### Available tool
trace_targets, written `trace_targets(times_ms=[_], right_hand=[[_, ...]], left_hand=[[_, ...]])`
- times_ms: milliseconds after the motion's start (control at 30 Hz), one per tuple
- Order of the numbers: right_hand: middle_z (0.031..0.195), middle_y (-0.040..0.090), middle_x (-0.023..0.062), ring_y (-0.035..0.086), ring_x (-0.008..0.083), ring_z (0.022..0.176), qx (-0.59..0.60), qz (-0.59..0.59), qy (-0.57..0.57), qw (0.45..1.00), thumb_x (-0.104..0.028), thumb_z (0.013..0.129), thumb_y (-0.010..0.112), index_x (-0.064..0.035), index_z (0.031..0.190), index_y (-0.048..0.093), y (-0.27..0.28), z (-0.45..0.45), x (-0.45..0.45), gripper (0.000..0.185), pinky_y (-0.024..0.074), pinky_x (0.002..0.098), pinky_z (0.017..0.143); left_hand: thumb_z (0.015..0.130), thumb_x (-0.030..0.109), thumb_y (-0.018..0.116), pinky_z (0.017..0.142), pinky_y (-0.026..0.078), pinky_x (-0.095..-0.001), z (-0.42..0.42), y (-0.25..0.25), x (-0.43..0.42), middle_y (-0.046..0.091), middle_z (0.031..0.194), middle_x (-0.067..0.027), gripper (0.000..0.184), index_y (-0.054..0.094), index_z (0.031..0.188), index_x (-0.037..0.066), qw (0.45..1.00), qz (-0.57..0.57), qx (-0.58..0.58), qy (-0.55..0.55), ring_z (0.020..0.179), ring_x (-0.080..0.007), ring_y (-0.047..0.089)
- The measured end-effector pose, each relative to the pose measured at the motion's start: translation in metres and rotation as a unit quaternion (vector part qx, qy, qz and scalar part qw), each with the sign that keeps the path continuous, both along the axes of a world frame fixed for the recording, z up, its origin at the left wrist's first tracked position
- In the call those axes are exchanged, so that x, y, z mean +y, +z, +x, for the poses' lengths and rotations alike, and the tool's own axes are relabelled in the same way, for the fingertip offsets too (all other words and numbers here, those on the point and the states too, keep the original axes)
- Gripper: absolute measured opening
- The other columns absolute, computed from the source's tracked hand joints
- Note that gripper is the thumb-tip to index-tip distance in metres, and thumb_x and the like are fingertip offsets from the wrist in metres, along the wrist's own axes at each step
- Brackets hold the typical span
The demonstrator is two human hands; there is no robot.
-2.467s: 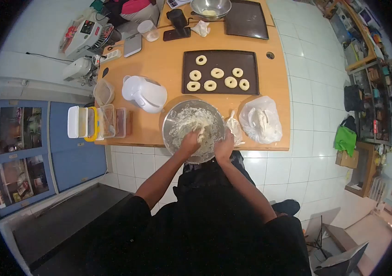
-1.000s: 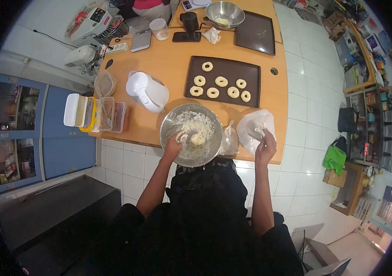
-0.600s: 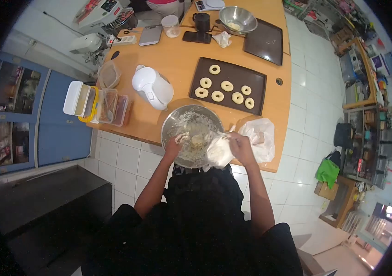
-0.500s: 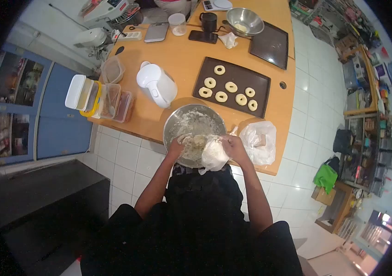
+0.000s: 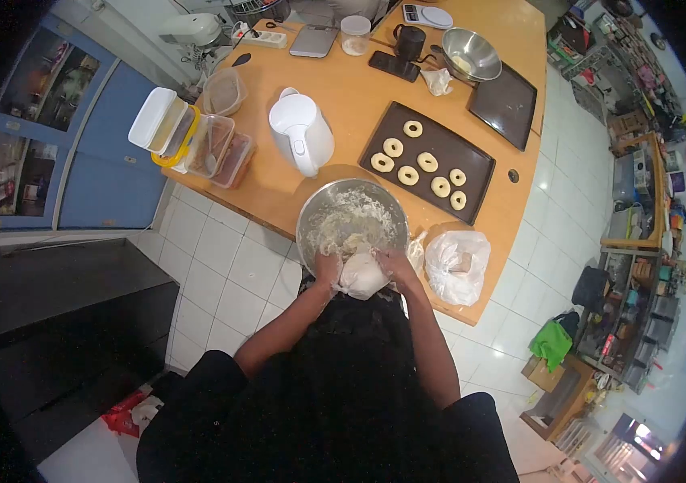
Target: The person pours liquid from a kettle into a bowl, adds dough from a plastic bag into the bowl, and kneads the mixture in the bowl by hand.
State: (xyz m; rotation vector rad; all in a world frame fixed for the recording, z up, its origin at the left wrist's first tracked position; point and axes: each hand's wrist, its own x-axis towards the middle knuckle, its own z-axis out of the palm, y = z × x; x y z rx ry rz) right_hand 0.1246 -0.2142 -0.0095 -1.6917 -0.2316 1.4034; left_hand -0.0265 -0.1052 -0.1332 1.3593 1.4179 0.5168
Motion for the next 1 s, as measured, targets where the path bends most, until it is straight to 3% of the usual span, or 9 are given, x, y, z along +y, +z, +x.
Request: trace_targets(times_ms=[100, 200, 400, 467, 600, 700, 800, 900, 1000], right_hand=[[0.098, 0.066, 0.0067, 0.063, 0.0149, 0.078, 0.078, -0.017, -0.004, 0.997, -0.027, 0.094, 0.059, 0.0016, 0.114, 0.061, 0.007, -0.004, 0.004, 0.035, 0.0521, 0.0302, 0.068], [0.105, 0.065, 0.0083, 0.064, 0.0168, 0.082, 0.192, -0.022, -0.043, 0.980, -0.023, 0.093, 0.061, 0.0007, 0.119, 0.058, 0.007, -0.005, 0.005, 0.036, 0.0549, 0.0310, 0.071], [0.104, 0.065, 0.0100, 0.065, 0.0169, 0.083, 0.217, -0.016, 0.021, 0.976, -0.017, 0.091, 0.062, 0.0050, 0.118, 0.056, -0.013, -0.001, 0.004, 0.035, 0.0571, 0.0305, 0.071], [0.105, 0.065, 0.0111, 0.066, 0.0175, 0.085, 0.215, -0.032, 0.003, 0.976, -0.017, 0.091, 0.063, 0.0056, 0.119, 0.055, -0.051, 0.002, -0.004, 0.037, 0.0571, 0.0309, 0.071], [0.109, 0.065, 0.0128, 0.066, 0.0201, 0.091, 0.204, -0.062, -0.014, 0.977, -0.018, 0.090, 0.065, 0.0055, 0.121, 0.053, -0.016, 0.003, 0.004, 0.041, 0.0563, 0.0325, 0.076], [0.112, 0.064, 0.0144, 0.065, 0.0224, 0.097, 0.263, -0.010, -0.095, 0.960, -0.019, 0.090, 0.065, 0.0052, 0.122, 0.054, 0.004, -0.007, 0.009, 0.042, 0.0552, 0.0346, 0.082], [0.103, 0.067, 0.0135, 0.066, 0.0210, 0.085, 0.191, 0.045, -0.098, 0.976, -0.033, 0.087, 0.069, 0.0033, 0.114, 0.061, -0.002, -0.017, 0.006, 0.046, 0.0528, 0.0350, 0.074], [0.107, 0.066, 0.0119, 0.066, 0.0214, 0.090, 0.216, 0.015, -0.154, 0.964, -0.031, 0.088, 0.068, 0.0008, 0.117, 0.060, 0.010, -0.022, 0.010, 0.044, 0.0530, 0.0348, 0.078], [0.110, 0.065, 0.0106, 0.065, 0.0224, 0.093, 0.315, 0.060, -0.169, 0.932, -0.029, 0.090, 0.065, 0.0005, 0.119, 0.058, -0.017, -0.023, 0.007, 0.042, 0.0524, 0.0356, 0.084]], left_hand=[[0.078, 0.014, 0.061, 0.097, 0.043, -0.0401, -0.002, 0.015, 0.002, 0.058, 0.121, -0.0261, 0.062, 0.040, 0.133, -0.006, 0.997, -0.068, -0.029, 0.034, 0.113, -0.0371, 0.057], [0.079, 0.011, 0.059, 0.096, 0.044, -0.0409, 0.006, 0.096, 0.007, 0.058, 0.119, -0.0262, 0.058, 0.042, 0.132, -0.005, 0.992, -0.108, 0.007, 0.066, 0.112, -0.0372, 0.057], [0.080, 0.005, 0.057, 0.096, 0.043, -0.0414, 0.007, 0.092, 0.006, 0.058, 0.119, -0.0253, 0.052, 0.043, 0.130, -0.004, 0.995, -0.044, 0.064, 0.062, 0.112, -0.0376, 0.056], [0.080, 0.005, 0.057, 0.098, 0.042, -0.0403, 0.002, 0.073, 0.006, 0.057, 0.122, -0.0256, 0.055, 0.041, 0.132, -0.004, 0.997, -0.059, 0.028, 0.033, 0.114, -0.0378, 0.055], [0.084, 0.008, 0.057, 0.091, 0.045, -0.0394, 0.008, 0.071, -0.001, 0.063, 0.112, -0.0195, 0.037, 0.054, 0.119, -0.002, 0.998, -0.013, 0.028, 0.064, 0.105, -0.0327, 0.060], [0.084, 0.009, 0.057, 0.092, 0.045, -0.0388, 0.008, 0.060, 0.000, 0.062, 0.114, -0.0192, 0.039, 0.053, 0.121, -0.002, 0.998, 0.004, 0.006, 0.061, 0.106, -0.0324, 0.059], [0.084, 0.008, 0.057, 0.092, 0.045, -0.0388, 0.011, 0.063, 0.000, 0.062, 0.114, -0.0199, 0.041, 0.052, 0.123, -0.002, 0.997, -0.039, 0.017, 0.069, 0.106, -0.0322, 0.059], [0.081, 0.004, 0.055, 0.097, 0.042, -0.0388, 0.011, 0.069, 0.000, 0.057, 0.122, -0.0230, 0.049, 0.043, 0.128, -0.003, 0.992, -0.068, -0.059, 0.085, 0.113, -0.0351, 0.056], [0.081, 0.002, 0.053, 0.097, 0.042, -0.0378, 0.010, 0.085, 0.004, 0.057, 0.122, -0.0229, 0.049, 0.043, 0.129, -0.003, 0.995, -0.060, -0.019, 0.074, 0.113, -0.0341, 0.056]])
